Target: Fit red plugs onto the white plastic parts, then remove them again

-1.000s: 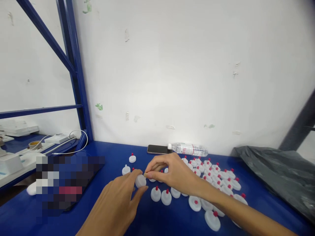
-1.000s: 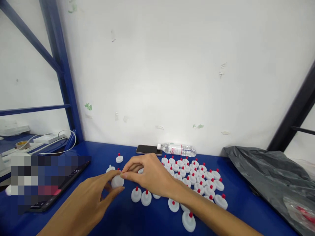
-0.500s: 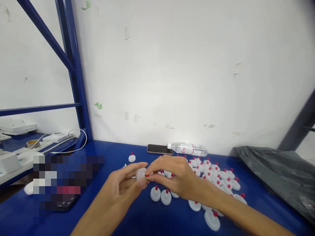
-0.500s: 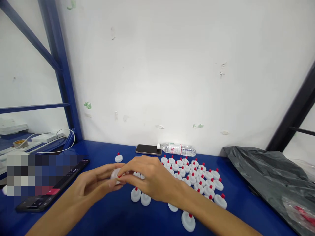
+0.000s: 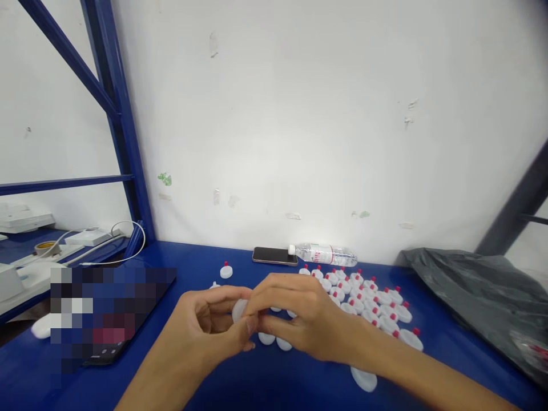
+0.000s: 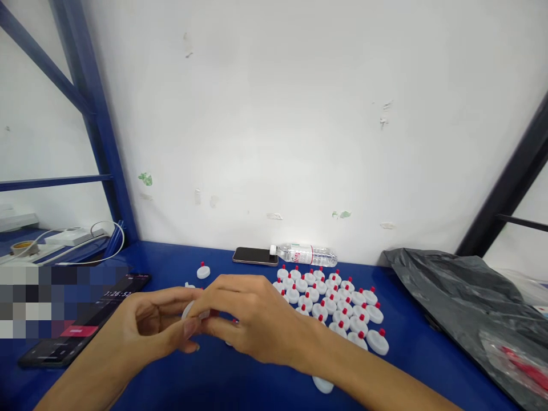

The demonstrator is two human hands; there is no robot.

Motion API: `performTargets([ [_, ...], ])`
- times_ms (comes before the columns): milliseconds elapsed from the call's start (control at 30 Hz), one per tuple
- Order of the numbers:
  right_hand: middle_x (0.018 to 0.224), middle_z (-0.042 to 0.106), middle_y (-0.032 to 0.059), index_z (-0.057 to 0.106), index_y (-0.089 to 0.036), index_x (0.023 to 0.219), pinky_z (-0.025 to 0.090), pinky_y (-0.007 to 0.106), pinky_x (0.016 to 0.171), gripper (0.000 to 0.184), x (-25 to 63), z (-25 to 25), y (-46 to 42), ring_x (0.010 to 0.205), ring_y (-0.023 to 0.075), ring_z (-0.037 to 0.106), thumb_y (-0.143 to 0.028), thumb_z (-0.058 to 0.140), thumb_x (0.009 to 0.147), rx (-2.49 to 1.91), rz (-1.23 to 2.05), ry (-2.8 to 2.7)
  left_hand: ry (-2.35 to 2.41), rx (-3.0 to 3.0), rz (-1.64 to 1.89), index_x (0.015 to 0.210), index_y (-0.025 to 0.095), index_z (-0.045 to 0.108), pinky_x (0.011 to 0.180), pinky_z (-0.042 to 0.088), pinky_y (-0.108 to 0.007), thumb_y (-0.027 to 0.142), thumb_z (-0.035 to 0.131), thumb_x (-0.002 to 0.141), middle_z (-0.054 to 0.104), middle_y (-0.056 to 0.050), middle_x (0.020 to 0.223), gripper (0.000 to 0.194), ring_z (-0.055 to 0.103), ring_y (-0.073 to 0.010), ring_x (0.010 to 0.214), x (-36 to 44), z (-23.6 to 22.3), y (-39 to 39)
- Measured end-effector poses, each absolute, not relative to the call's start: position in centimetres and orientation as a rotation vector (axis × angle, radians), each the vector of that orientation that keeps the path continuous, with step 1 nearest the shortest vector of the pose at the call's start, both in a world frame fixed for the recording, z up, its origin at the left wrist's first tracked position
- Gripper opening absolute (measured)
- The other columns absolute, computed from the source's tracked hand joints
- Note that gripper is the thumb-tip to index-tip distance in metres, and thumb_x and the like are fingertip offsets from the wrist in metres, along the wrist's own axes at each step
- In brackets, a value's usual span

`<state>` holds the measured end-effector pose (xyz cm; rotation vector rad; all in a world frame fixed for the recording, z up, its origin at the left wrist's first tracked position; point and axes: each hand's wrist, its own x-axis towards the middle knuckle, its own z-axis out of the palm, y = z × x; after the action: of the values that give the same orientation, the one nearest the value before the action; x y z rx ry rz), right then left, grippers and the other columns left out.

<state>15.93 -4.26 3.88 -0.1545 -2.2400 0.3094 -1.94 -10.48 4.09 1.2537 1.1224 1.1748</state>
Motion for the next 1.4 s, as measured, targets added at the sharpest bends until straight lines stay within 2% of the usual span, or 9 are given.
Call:
performTargets([
  [200,0.095,0.075,0.0041,0.070,-0.019,0.097,0.057,0.022,0.079,0.010,15.9,3.9,-4.4,0.086,0.0123,0.070,-0.013,0.063,0.096,-0.152,0.303,-2.263,1.215,1.277,1.236,0.090,0.018,0.080,0.039,0.046,-0.015,0.029,0.083,0.060,0.068,0.002,0.064,0.032,0.049,-0.0071,0.048,-1.1,4.0,-10.8],
  [367,0.093,0.076,0.0043,0.071,-0.018,0.097,0.057,0.022,0.080,0.011,15.8,3.8,-4.4,0.086,0.0130,0.071,-0.012,0.062,0.095,-0.145,0.313,-2.241,1.245,1.297,1.216,0.092,0.017,0.079,0.033,0.041,-0.014,0.032,0.083,0.062,0.069,0.001,0.065,0.034,0.048,-0.0081,0.047,-1.2,4.0,-10.8],
  [667,0.082,0.075,-0.0015,0.073,-0.020,0.090,0.051,0.024,0.074,0.009,15.7,3.9,-4.1,0.074,0.0128,0.068,-0.013,0.074,0.083,-0.611,0.444,-2.223,1.620,1.739,1.022,0.134,0.022,0.061,0.071,0.060,-0.033,0.058,0.053,0.091,0.077,-0.007,0.101,0.056,0.073,-0.0258,0.092,-3.3,1.7,-8.8],
  [767,0.085,0.075,-0.0019,0.074,-0.022,0.093,0.049,0.024,0.073,0.010,15.7,3.0,-3.3,0.076,0.0136,0.068,-0.016,0.072,0.084,-0.770,0.471,-2.314,2.068,2.061,0.892,0.142,0.023,0.055,0.082,0.057,-0.042,0.044,0.036,0.101,0.074,-0.011,0.109,0.050,0.072,-0.0296,0.096,-3.8,-0.5,-7.9],
  [867,0.086,0.076,-0.0017,0.074,-0.023,0.095,0.047,0.023,0.071,0.011,15.4,1.8,-3.2,0.078,0.0142,0.069,-0.019,0.073,0.085,-0.808,0.537,-2.463,2.296,2.267,0.390,0.154,0.026,0.041,0.069,0.056,-0.041,0.020,0.027,0.101,0.071,-0.012,0.106,0.054,0.074,-0.0298,0.081,-4.4,-2.4,-7.3],
  [967,0.086,0.076,-0.0007,0.074,-0.024,0.092,0.045,0.024,0.074,0.006,15.2,0.7,-3.6,0.082,0.0163,0.069,-0.023,0.073,0.086,-0.782,0.493,-2.603,2.302,2.300,0.064,0.156,0.027,0.035,0.064,0.056,-0.040,0.013,0.025,0.100,0.068,-0.014,0.110,0.059,0.074,-0.0285,0.076,-4.6,-2.9,-7.3],
  [1167,0.091,0.076,0.0046,0.074,-0.021,0.094,0.043,0.030,0.082,0.007,15.6,1.1,-4.1,0.090,0.0212,0.068,-0.024,0.070,0.090,-0.907,0.255,-2.789,2.263,2.222,0.030,0.134,0.025,0.062,0.080,0.057,-0.046,0.021,0.032,0.103,0.068,-0.014,0.121,0.044,0.073,-0.0321,0.097,-4.1,-1.3,-7.8],
  [1300,0.091,0.076,0.0046,0.074,-0.022,0.097,0.042,0.031,0.081,0.018,15.9,2.6,-3.5,0.092,0.0220,0.068,-0.036,0.064,0.097,-0.943,0.214,-2.742,2.289,2.241,0.004,0.150,0.027,0.046,0.079,0.057,-0.045,0.022,0.035,0.102,0.066,-0.015,0.127,0.049,0.074,-0.0318,0.093,-3.6,-1.3,-8.0],
  [1400,0.085,0.076,0.0043,0.074,-0.021,0.100,0.040,0.029,0.070,0.021,15.1,3.1,-1.4,0.082,0.0192,0.068,-0.024,0.053,0.101,-0.979,0.102,-2.709,2.258,2.262,-0.008,0.156,0.031,0.034,0.078,0.057,-0.044,0.022,0.038,0.102,0.065,-0.014,0.130,0.055,0.074,-0.0306,0.089,-3.4,-1.6,-8.1],
])
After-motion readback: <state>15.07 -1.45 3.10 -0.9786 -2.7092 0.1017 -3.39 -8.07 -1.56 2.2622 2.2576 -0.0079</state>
